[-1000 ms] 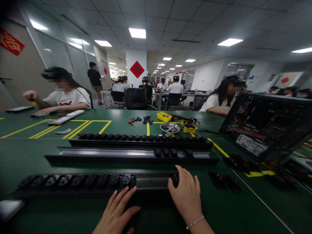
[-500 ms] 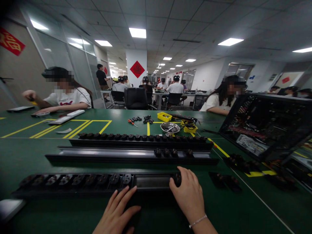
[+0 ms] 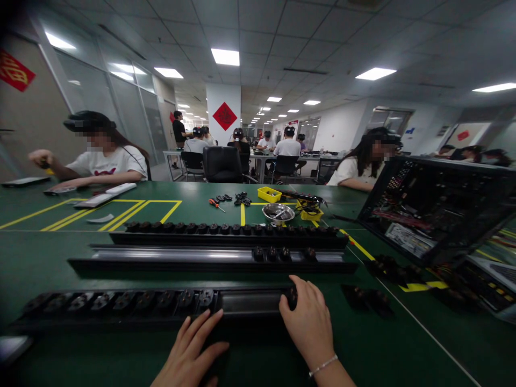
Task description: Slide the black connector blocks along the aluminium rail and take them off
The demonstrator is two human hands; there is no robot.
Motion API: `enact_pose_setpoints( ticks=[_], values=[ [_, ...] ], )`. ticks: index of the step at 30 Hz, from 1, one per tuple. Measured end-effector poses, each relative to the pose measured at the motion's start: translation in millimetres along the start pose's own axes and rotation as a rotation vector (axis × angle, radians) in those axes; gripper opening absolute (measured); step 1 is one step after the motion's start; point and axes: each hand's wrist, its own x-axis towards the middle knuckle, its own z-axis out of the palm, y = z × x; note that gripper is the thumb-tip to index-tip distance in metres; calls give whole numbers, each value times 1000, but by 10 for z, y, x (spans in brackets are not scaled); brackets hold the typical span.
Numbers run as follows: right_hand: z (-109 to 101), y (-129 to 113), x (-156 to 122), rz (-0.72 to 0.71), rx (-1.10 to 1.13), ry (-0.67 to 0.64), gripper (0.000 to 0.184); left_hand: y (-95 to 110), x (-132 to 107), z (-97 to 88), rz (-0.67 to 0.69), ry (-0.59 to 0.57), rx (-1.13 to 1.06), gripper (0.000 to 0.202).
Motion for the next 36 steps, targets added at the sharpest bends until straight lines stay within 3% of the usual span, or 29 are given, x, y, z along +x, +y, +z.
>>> enact_pose_setpoints(
  ticks=[20,36],
  values=[
    [34,65,54,-34,62,49,44,-136,1,70,59,-42,-104,52],
    [33,120,96,36,194,57,45,-171,0,55,67,-80,-149,54]
  ],
)
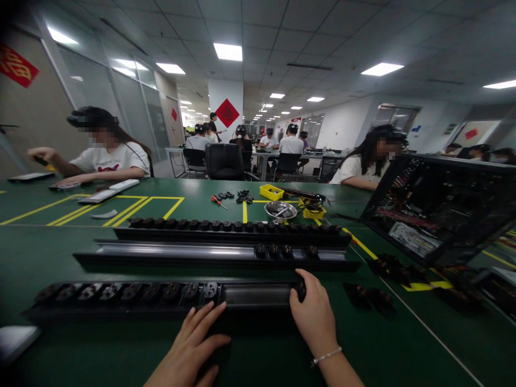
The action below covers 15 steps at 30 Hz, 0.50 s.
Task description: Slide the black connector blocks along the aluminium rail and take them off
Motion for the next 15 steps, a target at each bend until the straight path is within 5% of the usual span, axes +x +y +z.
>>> enact_pose_setpoints(
  ticks=[8,15],
  values=[
    [-39,35,34,93,65,-24,49,68,51,-173,-22,-77,-6,51],
    [-63,121,38,371,111,-132,64,89,51,-202,-49,-88,-35,53]
  ],
)
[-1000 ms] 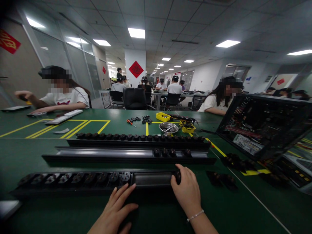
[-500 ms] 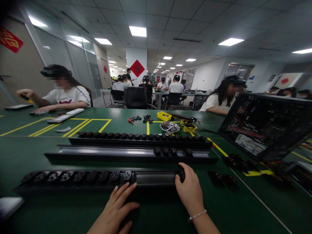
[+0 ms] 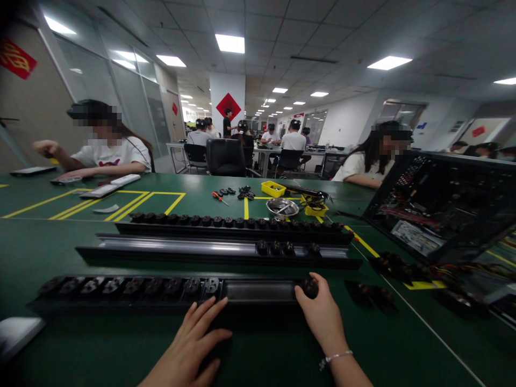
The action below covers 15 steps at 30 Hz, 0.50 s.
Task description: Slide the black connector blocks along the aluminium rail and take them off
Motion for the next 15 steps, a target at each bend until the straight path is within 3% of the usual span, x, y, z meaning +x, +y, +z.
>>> enact_pose_setpoints(
  ticks=[8,15],
  values=[
    [39,109,60,-1,91,17,66,-40,-6,67,-18,-38,-82,53],
    [7,135,106,-24,118,-14,65,-88,-37,135,5,5,-62,52]
  ],
)
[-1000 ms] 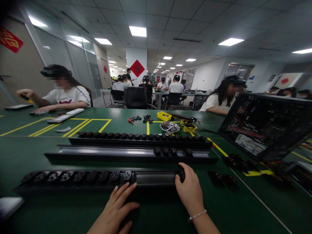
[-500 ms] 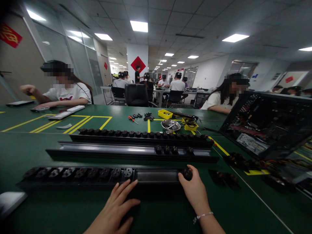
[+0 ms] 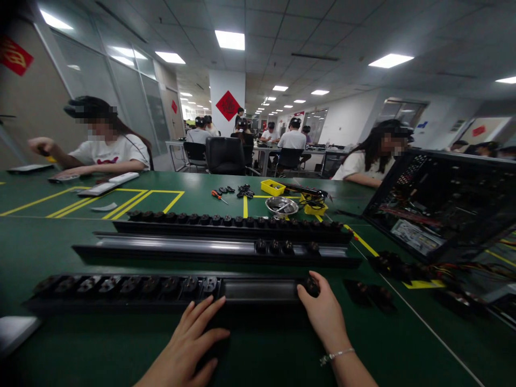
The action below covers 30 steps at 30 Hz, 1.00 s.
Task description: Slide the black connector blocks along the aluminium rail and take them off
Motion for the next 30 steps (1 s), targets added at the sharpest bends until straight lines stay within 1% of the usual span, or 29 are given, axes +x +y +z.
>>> enact_pose_setpoints(
  ticks=[6,13,17,20,25,30],
  values=[
    [-63,-73,-15,30,-48,-26,63,12,-2,5,7,8,23,53],
    [-105,-78,-11,49,26,-30,62,42,16,-48,-10,-4,15,51],
    [-114,-54,3,79,67,-31,61,55,27,-73,-8,2,12,51],
    [-115,-9,32,73,97,-19,60,68,34,-90,-12,0,14,51],
    [-126,76,81,97,153,-1,60,67,25,-61,-12,29,33,51],
    [-143,73,96,107,78,46,66,27,6,-19,1,9,31,51]
  ],
)
